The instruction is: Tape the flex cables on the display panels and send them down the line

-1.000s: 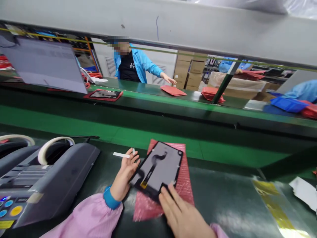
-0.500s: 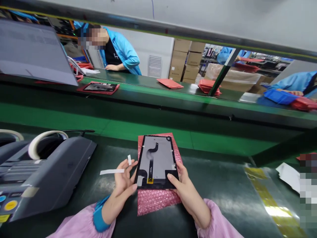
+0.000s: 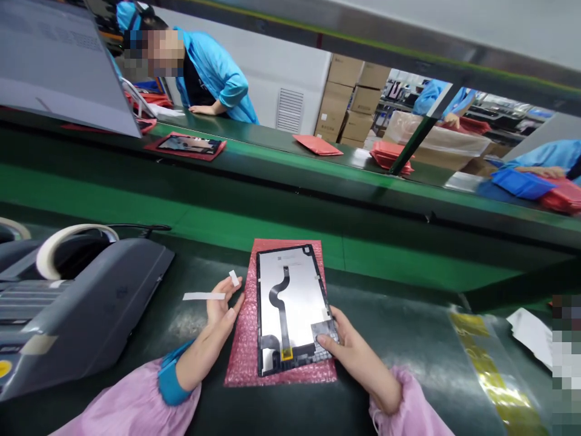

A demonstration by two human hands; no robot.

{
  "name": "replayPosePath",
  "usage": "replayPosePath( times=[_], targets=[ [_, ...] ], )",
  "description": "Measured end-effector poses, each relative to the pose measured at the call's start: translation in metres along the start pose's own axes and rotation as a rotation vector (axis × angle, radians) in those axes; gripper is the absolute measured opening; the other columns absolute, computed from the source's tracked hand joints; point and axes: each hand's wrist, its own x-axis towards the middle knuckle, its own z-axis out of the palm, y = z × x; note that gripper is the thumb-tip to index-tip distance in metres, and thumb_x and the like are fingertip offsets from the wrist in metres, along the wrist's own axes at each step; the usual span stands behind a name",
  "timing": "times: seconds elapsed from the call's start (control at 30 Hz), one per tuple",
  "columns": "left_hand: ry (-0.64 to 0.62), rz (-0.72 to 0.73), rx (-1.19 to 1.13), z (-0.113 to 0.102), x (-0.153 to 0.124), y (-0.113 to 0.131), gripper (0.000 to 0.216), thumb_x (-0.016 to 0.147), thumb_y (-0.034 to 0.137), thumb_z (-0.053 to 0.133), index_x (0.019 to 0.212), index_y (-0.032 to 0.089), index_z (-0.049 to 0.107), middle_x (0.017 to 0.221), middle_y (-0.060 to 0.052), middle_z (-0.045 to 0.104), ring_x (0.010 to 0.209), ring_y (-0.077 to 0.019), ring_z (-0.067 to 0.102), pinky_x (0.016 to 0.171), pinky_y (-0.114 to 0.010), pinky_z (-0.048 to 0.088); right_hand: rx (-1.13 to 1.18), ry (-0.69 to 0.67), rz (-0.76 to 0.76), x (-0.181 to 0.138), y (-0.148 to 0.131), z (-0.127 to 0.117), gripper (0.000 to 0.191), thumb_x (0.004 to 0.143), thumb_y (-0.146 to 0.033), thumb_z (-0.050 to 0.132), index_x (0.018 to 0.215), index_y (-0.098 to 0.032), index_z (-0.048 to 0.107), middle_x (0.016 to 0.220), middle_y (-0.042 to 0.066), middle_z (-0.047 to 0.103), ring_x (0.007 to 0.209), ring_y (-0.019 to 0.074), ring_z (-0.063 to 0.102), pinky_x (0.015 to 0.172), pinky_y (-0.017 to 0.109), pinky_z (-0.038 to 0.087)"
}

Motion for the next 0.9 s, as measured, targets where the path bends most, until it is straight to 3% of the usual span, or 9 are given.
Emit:
replayPosePath(
  times=[0.13, 0.2, 0.27, 0.33, 0.43, 0.5, 0.57, 0.7, 0.9],
  targets=[
    [-0.112, -0.027, 0.118, -0.005, -0.003, 0.003, 0.05, 0.102, 0.05, 0.049, 0.148, 0.034, 0.04, 0.164, -0.008, 0.022, 0.157, -0.032, 0.01, 0.128, -0.057, 0.01, -0.42, 0.024, -0.065, -0.008, -0.009, -0.001, 0.058, 0.085, -0.061, 0.071, 0.131, -0.027, 0.061, 0.122, 0.011, 0.068, 0.115, 0.0313, 0.066, 0.1, 0.048, 0.054],
    [-0.201, -0.024, 0.244, -0.006, -0.005, 0.007, 0.045, 0.103, 0.042, 0.049, 0.147, 0.033, 0.044, 0.165, -0.009, 0.02, 0.157, -0.0332, 0.011, 0.127, -0.059, 0.01, -0.705, 0.141, -0.124, -0.012, -0.026, -0.003, 0.049, 0.088, -0.056, 0.068, 0.126, -0.025, 0.066, 0.108, 0.01, 0.067, 0.105, 0.0326, 0.066, 0.095, 0.051, 0.054],
    [-0.254, 0.042, 0.345, -0.006, -0.006, 0.012, 0.039, 0.103, 0.03, 0.046, 0.142, 0.033, 0.049, 0.162, -0.009, 0.026, 0.157, -0.0328, 0.014, 0.126, -0.059, 0.016, -0.85, 0.227, -0.22, -0.012, -0.047, 0.002, 0.041, 0.092, -0.05, 0.065, 0.125, -0.024, 0.067, 0.103, 0.01, 0.064, 0.101, 0.0319, 0.064, 0.094, 0.051, 0.053],
    [-0.276, 0.155, 0.422, -0.004, -0.006, 0.016, 0.038, 0.1, 0.018, 0.044, 0.132, 0.032, 0.058, 0.154, -0.009, 0.037, 0.154, -0.0317, 0.021, 0.124, -0.058, 0.024, -0.821, 0.181, -0.334, -0.008, -0.068, 0.014, 0.034, 0.097, -0.044, 0.06, 0.126, -0.026, 0.065, 0.104, 0.009, 0.063, 0.099, 0.0283, 0.063, 0.092, 0.046, 0.053],
    [-0.298, 0.295, 0.522, 0.0, -0.006, 0.02, 0.044, 0.093, 0.005, 0.041, 0.118, 0.031, 0.066, 0.143, -0.008, 0.047, 0.148, -0.0304, 0.031, 0.12, -0.057, 0.033, -0.646, -0.067, -0.464, 0.007, -0.089, 0.046, 0.031, 0.097, -0.041, 0.065, 0.125, -0.029, 0.066, 0.108, 0.007, 0.064, 0.096, 0.0233, 0.063, 0.088, 0.038, 0.054],
    [-0.316, 0.365, 0.573, 0.001, -0.006, 0.021, 0.049, 0.09, 0.001, 0.041, 0.119, 0.031, 0.066, 0.14, -0.008, 0.049, 0.146, -0.03, 0.033, 0.118, -0.055, 0.036, -0.547, -0.204, -0.514, 0.02, -0.096, 0.067, 0.025, 0.092, -0.041, 0.073, 0.115, -0.03, 0.071, 0.108, 0.005, 0.065, 0.099, 0.0223, 0.063, 0.089, 0.037, 0.053],
    [-0.324, 0.417, 0.611, 0.001, -0.005, 0.02, 0.057, 0.089, -0.001, 0.041, 0.131, 0.032, 0.06, 0.141, -0.008, 0.049, 0.146, -0.0296, 0.034, 0.117, -0.054, 0.039, -0.507, -0.257, -0.556, 0.034, -0.1, 0.081, 0.011, 0.09, -0.037, 0.076, 0.097, -0.029, 0.075, 0.105, 0.003, 0.066, 0.102, 0.0219, 0.063, 0.093, 0.037, 0.051],
    [-0.244, 0.405, 0.747, -0.005, 0.0, 0.014, 0.064, 0.093, 0.004, 0.04, 0.152, 0.03, 0.04, 0.147, -0.013, 0.042, 0.148, -0.0314, 0.03, 0.117, -0.057, 0.039, -0.423, -0.117, -0.534, 0.054, -0.103, 0.077, 0.014, 0.091, -0.038, 0.073, 0.082, -0.026, 0.074, 0.105, 0.004, 0.066, 0.105, 0.0226, 0.063, 0.096, 0.039, 0.049],
    [-0.29, 0.469, 1.078, -0.014, 0.009, 0.006, 0.036, 0.098, 0.032, 0.055, 0.13, 0.04, 0.068, 0.149, -0.009, 0.044, 0.147, -0.0469, 0.021, 0.113, -0.081, 0.02, -0.436, -0.025, -0.335, 0.073, -0.077, 0.049, 0.027, 0.086, -0.048, 0.074, 0.076, -0.023, 0.075, 0.105, 0.008, 0.065, 0.106, 0.027, 0.062, 0.102, 0.047, 0.044]
  ],
)
